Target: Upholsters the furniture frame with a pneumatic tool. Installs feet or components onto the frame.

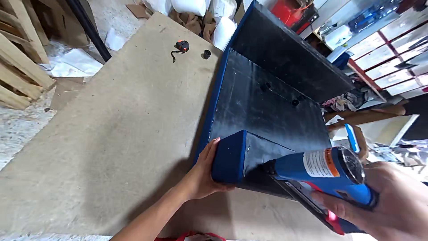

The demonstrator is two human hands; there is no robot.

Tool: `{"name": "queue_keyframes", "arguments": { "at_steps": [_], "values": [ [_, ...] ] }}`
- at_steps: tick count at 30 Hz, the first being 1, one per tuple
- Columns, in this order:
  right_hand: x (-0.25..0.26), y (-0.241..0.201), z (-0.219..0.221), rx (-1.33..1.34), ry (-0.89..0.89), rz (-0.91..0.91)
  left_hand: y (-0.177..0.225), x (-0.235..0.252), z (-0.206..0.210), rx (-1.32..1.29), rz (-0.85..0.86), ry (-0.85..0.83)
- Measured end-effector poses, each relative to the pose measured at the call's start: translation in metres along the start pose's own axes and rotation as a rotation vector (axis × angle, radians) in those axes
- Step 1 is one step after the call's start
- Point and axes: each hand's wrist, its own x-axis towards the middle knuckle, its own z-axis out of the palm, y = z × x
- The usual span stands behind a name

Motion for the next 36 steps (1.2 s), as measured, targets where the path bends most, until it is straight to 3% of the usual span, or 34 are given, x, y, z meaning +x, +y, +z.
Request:
{"name": "queue_keyframes", "arguments": {
  "at_steps": [4, 10, 16, 20, 27, 31, 33, 36],
  "values": [
    [0.01, 0.001, 0.008, -0.04, 0.086, -0.038, -0.004, -0.003, -0.002, 0.019, -0.053, -0.021],
    [0.016, 0.002, 0.004, 0.036, 0.065, 0.064, -0.027, -0.026, -0.005, 0.01, 0.031, 0.022],
    [0.009, 0.003, 0.002, 0.034, 0.092, 0.072, -0.045, -0.075, -0.016, 0.063, -0.215, -0.037],
    [0.0, 0.002, -0.001, 0.046, 0.1, 0.111, -0.052, -0.097, -0.022, 0.067, -0.286, -0.064],
    [0.015, -0.009, -0.001, -0.034, 0.116, 0.024, -0.034, -0.095, -0.02, 0.127, -0.251, -0.107],
    [0.029, -0.011, -0.013, 0.001, -0.03, 0.102, -0.026, -0.091, -0.011, 0.161, -0.195, -0.116],
    [0.014, -0.004, -0.019, -0.007, 0.061, 0.074, -0.025, -0.097, -0.008, 0.174, -0.146, -0.081],
    [-0.051, 0.003, 0.001, 0.055, 0.367, 0.045, 0.004, -0.116, -0.001, 0.21, -0.115, -0.026]
  ]
}}
